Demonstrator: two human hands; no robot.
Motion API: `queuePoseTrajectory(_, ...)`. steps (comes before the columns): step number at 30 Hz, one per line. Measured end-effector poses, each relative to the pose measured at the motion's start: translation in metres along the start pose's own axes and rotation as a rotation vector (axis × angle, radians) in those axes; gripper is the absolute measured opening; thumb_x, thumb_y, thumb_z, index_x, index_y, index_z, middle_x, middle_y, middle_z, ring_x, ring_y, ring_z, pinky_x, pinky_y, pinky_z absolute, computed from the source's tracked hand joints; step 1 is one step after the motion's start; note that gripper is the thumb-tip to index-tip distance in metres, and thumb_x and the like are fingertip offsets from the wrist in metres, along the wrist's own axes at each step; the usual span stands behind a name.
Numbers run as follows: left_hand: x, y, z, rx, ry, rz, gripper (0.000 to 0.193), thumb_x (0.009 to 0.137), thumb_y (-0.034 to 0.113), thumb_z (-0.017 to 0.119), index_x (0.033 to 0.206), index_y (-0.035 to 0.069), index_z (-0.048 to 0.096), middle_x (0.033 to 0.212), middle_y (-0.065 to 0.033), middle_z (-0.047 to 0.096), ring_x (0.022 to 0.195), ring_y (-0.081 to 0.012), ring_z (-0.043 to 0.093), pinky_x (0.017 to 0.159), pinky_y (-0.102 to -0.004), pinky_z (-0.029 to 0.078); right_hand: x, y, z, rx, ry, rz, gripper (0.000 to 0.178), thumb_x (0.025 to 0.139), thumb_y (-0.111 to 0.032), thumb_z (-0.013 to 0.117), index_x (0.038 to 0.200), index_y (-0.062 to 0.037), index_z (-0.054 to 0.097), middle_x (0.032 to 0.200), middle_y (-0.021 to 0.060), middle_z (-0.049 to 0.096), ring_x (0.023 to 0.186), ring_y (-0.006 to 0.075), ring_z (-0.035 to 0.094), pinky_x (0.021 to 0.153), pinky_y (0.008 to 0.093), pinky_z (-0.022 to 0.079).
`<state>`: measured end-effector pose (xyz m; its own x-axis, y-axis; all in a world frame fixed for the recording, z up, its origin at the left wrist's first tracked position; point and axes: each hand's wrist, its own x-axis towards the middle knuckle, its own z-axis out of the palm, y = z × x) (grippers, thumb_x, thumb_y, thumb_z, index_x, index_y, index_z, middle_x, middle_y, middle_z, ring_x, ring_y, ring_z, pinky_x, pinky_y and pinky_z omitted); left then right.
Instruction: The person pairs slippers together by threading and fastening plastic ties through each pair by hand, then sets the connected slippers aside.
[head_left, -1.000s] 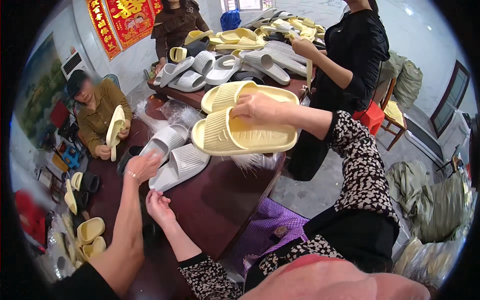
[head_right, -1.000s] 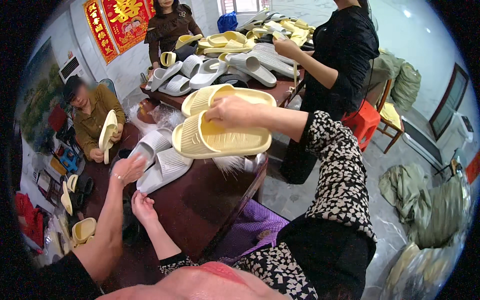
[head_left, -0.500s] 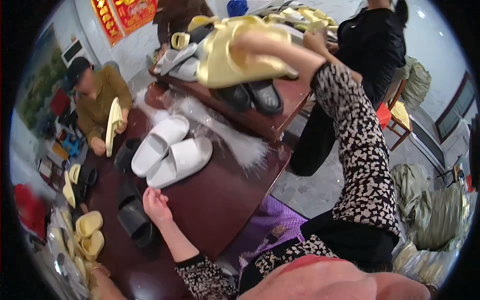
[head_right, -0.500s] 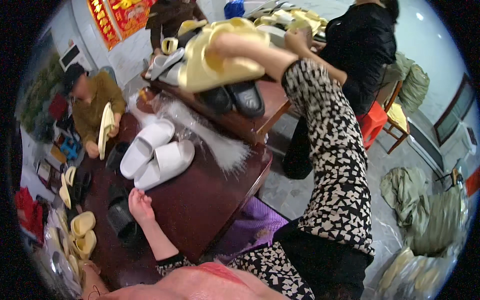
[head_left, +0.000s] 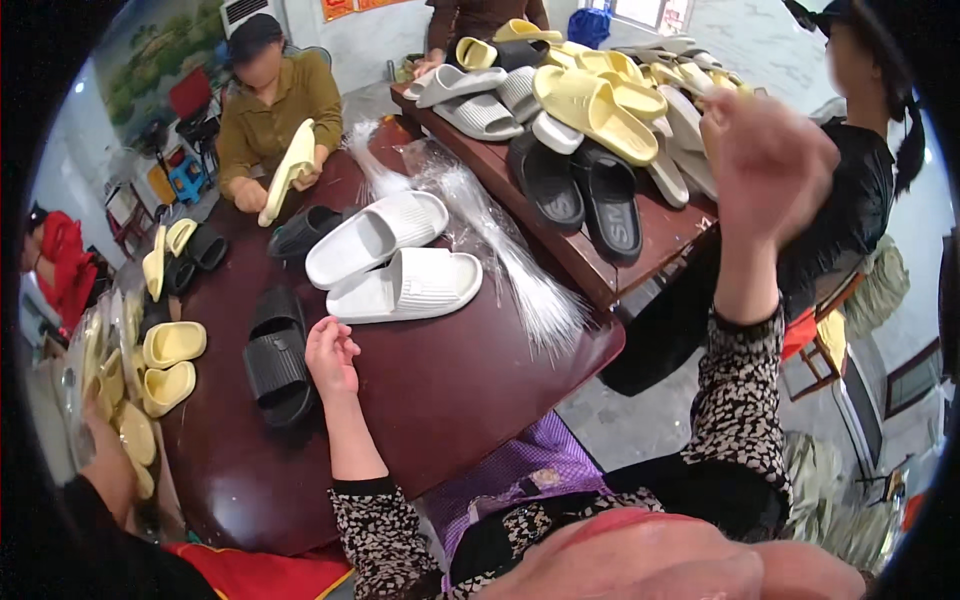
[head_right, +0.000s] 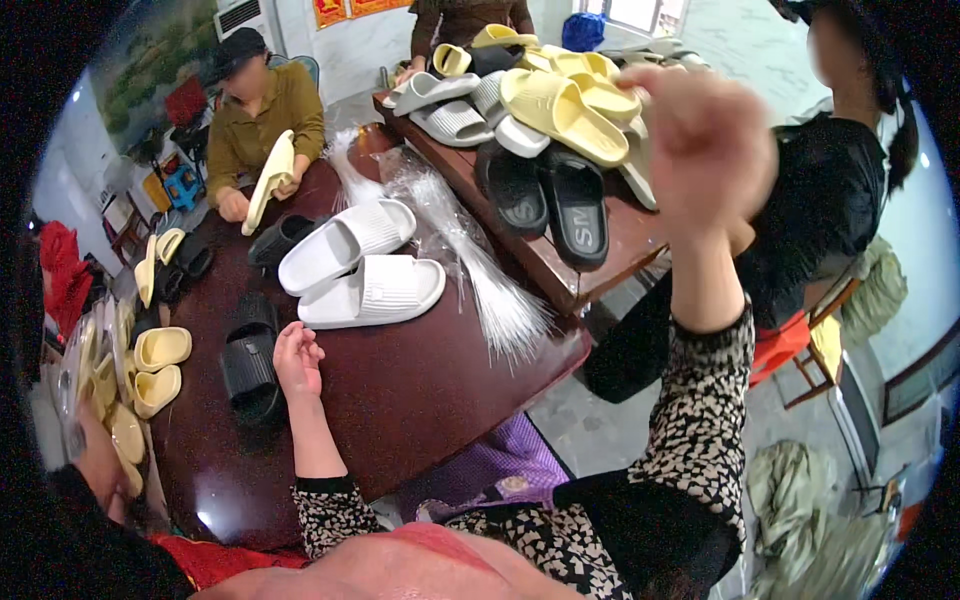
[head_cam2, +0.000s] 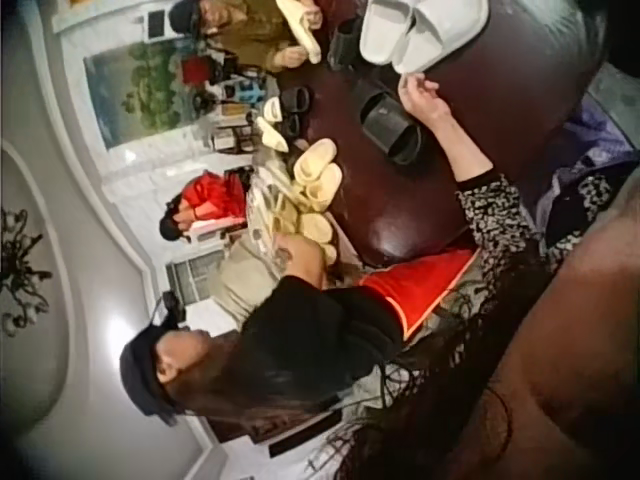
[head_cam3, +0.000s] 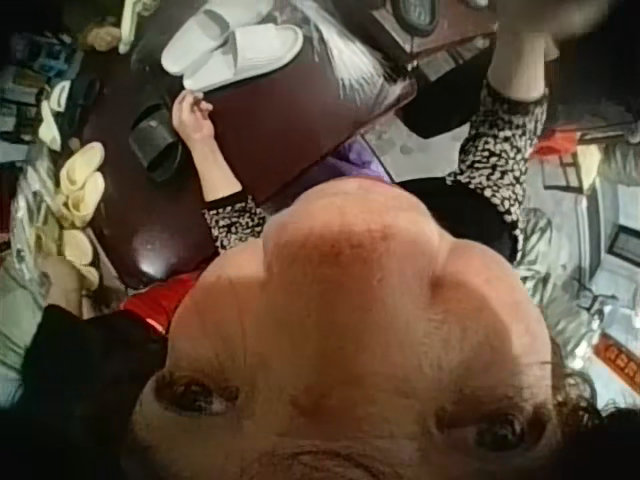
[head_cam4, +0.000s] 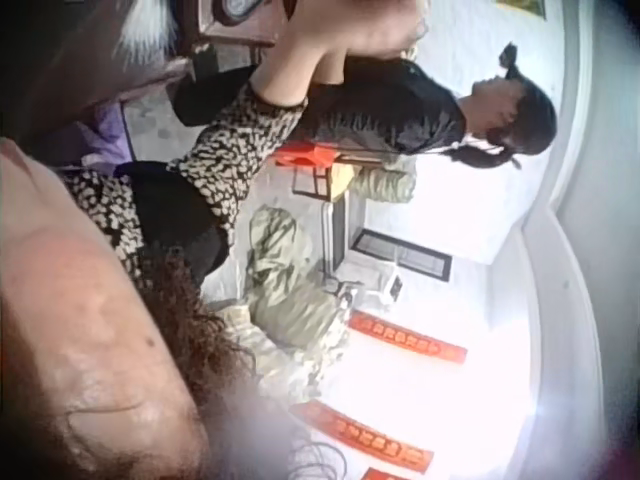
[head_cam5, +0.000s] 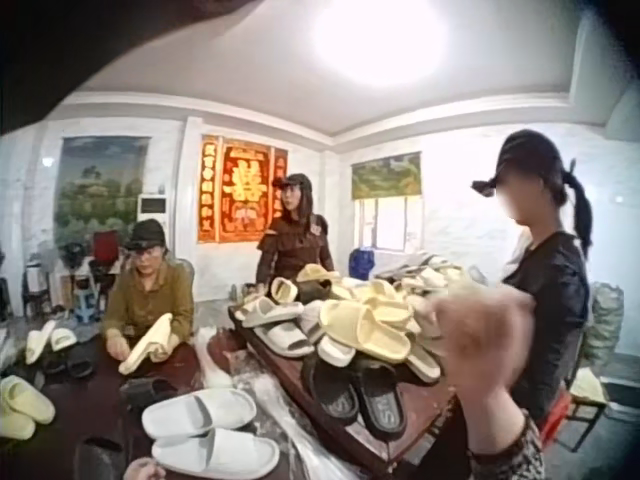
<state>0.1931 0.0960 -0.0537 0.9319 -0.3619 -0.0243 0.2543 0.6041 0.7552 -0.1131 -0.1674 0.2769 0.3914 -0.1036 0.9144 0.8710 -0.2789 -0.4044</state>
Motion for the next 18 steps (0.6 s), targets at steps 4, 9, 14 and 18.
queuePoseTrajectory(4,0.001,-0.004,0.007,-0.008,-0.031,-0.002,0.010,0.086,0.007,0.054,0.095,0.003,0.056,0.072,-0.0073,0.060,0.049,-0.0117,0.051,0.042,-0.0242,0.044,-0.030,-0.072,0.068,0.054,-0.315,-0.445,0.034,0.082,-0.051,0.056,0.074,-0.0193,0.063,0.060,-0.0069,0.048,0.064,0.0173,0.047,0.086,0.0479,0.036)
queuePoseTrajectory(9,0.005,-0.004,0.007,0.005,-0.021,-0.008,0.011,0.086,0.007,0.054,0.095,0.003,0.056,0.072,-0.0073,0.060,0.048,-0.0117,0.050,0.042,-0.0246,0.044,-0.039,-0.068,0.065,0.289,-0.390,-0.603,0.027,0.080,-0.046,0.061,0.082,-0.0202,0.070,0.060,-0.0051,0.052,0.066,0.0188,0.051,0.090,0.0470,0.033)
queuePoseTrajectory(14,0.002,-0.005,0.008,0.022,-0.050,-0.017,0.011,0.086,0.008,0.054,0.096,0.003,0.056,0.072,-0.0074,0.060,0.048,-0.0120,0.050,0.043,-0.0252,0.044,-0.039,-0.073,0.075,0.305,-0.387,-0.605,0.025,0.080,-0.041,0.060,0.081,-0.0183,0.069,0.061,-0.0034,0.052,0.066,0.0193,0.052,0.088,0.0459,0.035)
queuePoseTrajectory(18,0.002,-0.003,0.013,0.008,-0.047,0.004,0.013,0.086,0.008,0.054,0.097,0.003,0.056,0.072,-0.0074,0.061,0.049,-0.0120,0.051,0.044,-0.0258,0.045,-0.036,-0.075,0.080,0.329,-0.406,-0.606,0.023,0.079,-0.038,0.059,0.080,-0.0167,0.068,0.061,-0.0020,0.053,0.066,0.0198,0.053,0.087,0.0450,0.036)
